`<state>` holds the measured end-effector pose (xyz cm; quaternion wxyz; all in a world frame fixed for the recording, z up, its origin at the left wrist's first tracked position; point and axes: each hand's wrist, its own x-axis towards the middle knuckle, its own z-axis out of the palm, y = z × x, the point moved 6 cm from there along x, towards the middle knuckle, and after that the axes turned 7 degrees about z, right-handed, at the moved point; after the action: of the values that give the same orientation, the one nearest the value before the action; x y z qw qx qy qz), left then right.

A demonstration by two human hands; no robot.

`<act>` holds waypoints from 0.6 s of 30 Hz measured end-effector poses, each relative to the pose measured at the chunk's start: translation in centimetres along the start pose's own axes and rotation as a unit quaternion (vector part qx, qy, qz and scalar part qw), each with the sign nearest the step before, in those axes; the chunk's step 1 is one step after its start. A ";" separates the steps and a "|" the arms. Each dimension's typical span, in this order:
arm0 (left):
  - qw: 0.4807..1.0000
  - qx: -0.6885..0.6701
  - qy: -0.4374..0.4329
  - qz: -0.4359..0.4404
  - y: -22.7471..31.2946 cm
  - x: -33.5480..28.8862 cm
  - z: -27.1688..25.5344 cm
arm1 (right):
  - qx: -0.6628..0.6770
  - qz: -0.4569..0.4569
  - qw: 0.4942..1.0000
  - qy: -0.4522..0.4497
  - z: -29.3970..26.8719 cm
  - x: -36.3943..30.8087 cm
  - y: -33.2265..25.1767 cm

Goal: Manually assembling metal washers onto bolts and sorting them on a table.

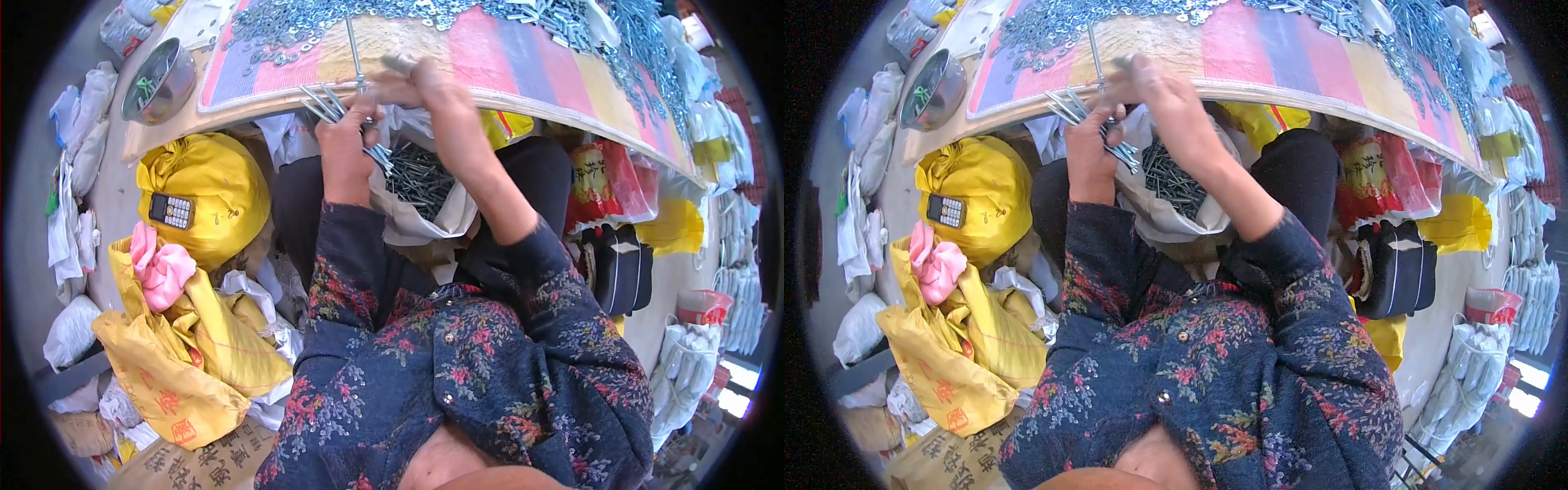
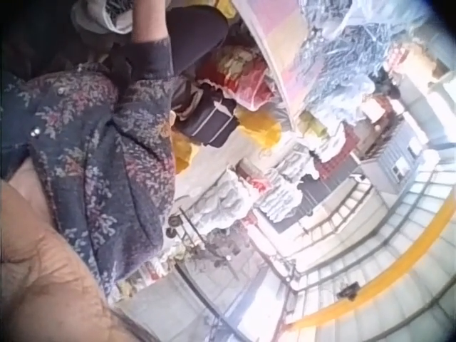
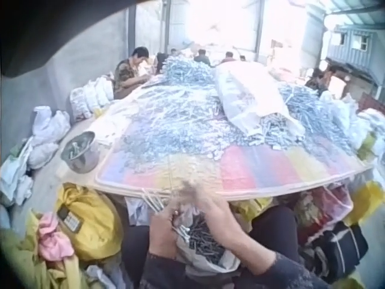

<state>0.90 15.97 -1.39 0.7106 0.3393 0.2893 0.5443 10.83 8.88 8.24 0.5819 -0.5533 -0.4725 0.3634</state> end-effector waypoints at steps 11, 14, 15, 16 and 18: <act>0.993 -0.088 -0.044 -0.071 0.1 -0.2 -0.5 | 0.034 0.013 0.999 0.030 -0.8 -1.1 -0.5; 0.985 -0.061 -0.119 -0.106 0.0 -1.6 0.8 | 0.106 -0.032 0.988 0.111 -2.7 0.1 -0.2; 0.988 0.012 -0.140 -0.063 0.7 -2.2 1.4 | 0.080 0.032 0.996 0.008 -2.4 1.0 2.2; 0.988 0.011 -0.141 -0.068 0.6 -2.6 1.8 | 0.052 0.100 0.989 -0.092 -1.4 0.6 3.3; 0.979 0.130 -0.157 -0.032 0.8 -3.4 2.1 | 0.045 0.086 0.995 -0.024 -1.5 -0.4 4.3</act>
<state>1.24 12.49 0.65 0.7143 0.5002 0.2533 0.4189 12.62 8.61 4.01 0.5617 -0.5561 -0.4197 0.4462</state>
